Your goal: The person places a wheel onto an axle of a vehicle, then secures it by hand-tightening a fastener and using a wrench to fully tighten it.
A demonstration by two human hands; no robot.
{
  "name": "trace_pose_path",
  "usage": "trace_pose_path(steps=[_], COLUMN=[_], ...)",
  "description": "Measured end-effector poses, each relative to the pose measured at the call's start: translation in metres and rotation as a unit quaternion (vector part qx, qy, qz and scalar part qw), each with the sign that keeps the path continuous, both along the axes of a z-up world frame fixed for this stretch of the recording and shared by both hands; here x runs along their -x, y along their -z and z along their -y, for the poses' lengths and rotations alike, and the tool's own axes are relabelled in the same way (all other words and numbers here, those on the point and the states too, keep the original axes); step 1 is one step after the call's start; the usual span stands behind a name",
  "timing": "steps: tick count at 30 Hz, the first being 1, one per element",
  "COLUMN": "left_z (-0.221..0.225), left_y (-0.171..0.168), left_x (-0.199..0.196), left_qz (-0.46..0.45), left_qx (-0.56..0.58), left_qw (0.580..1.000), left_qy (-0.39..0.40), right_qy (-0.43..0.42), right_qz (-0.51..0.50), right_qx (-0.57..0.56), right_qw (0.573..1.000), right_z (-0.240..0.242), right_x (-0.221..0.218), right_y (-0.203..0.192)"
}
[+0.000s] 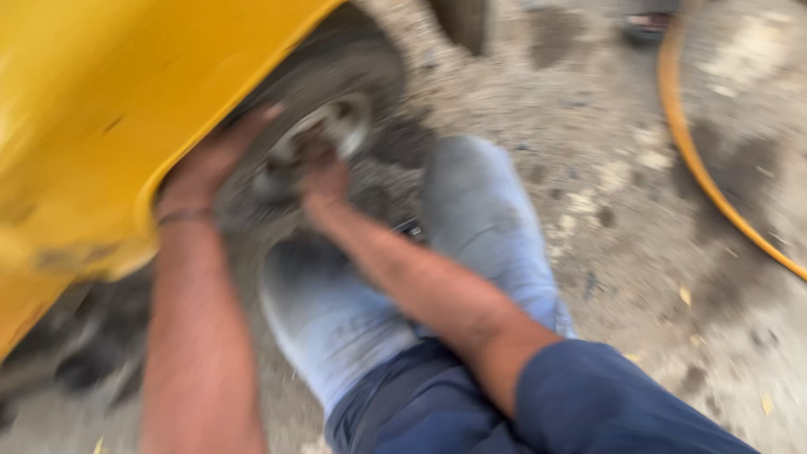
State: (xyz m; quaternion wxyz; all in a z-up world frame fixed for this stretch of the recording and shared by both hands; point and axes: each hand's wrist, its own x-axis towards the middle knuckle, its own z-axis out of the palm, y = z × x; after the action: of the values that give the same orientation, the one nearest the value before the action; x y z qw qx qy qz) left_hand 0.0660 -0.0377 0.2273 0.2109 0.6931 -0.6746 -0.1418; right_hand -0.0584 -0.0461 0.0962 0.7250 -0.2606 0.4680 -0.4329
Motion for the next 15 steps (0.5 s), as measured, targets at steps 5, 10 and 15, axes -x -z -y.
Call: trace_pose_path(steps=[5,10,15], left_z=[0.007,0.002,0.004], left_y=[0.003,-0.004,0.017], left_x=[0.012,0.011,0.001], left_qz=[0.068,0.072,0.082], left_qx=[-0.043,-0.009,-0.009], left_qw=[0.994,0.995,0.991], left_qy=[-0.080,-0.074,-0.104], right_qy=[-0.028,-0.042,-0.088], right_qz=[-0.240,-0.343,-0.347], right_qx=[0.112,0.321,0.304], right_qw=[0.964,0.882,0.883], right_z=[0.022,0.033,0.041], right_x=[0.036,0.046,0.057], right_y=[0.029,0.018,0.031])
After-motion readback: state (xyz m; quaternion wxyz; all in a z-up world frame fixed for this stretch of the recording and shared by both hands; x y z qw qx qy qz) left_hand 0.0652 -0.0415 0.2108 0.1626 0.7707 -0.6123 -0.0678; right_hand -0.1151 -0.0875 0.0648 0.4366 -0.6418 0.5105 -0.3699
